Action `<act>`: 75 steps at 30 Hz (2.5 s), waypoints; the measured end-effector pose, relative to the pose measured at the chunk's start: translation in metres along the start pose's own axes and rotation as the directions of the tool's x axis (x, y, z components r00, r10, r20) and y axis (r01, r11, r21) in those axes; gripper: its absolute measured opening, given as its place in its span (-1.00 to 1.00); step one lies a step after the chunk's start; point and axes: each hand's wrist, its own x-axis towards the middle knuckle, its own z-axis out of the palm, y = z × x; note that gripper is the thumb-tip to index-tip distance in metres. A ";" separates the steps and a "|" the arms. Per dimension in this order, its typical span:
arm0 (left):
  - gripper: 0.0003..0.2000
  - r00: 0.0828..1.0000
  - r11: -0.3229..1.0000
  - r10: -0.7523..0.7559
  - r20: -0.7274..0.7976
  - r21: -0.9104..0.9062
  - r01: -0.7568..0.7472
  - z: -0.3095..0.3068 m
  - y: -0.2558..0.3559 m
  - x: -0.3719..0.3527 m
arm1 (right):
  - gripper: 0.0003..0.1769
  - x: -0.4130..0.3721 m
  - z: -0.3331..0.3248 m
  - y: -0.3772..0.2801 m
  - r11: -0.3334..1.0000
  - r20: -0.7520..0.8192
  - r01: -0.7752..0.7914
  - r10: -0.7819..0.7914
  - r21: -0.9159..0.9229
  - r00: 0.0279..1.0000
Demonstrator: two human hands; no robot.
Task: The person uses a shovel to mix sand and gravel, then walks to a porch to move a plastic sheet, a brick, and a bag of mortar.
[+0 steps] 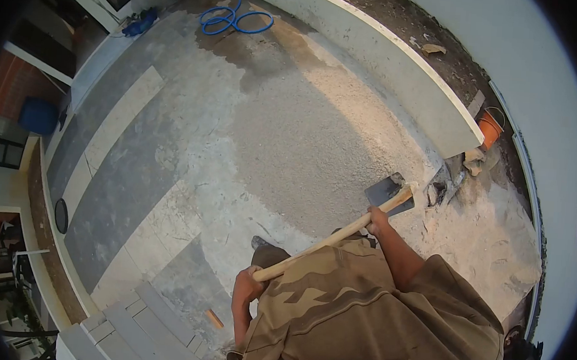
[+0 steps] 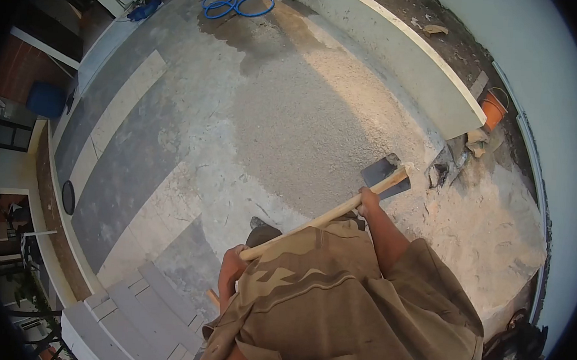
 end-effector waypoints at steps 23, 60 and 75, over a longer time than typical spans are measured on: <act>-0.71 0.605 0.644 0.196 0.771 0.364 -0.672 -0.261 0.147 0.322 | -0.80 -0.141 0.217 -0.033 0.666 -0.484 0.507 -0.241 0.547 0.841; -0.49 -0.289 0.671 -0.576 0.764 0.241 -0.701 -0.261 0.339 0.661 | -0.86 -0.185 0.549 -0.010 0.523 -0.714 0.536 0.225 0.662 0.663; -0.81 0.597 0.423 -0.126 0.792 0.587 -0.690 -0.626 0.253 0.998 | -0.84 -0.225 0.545 0.333 0.448 -0.182 -0.088 0.525 0.890 0.831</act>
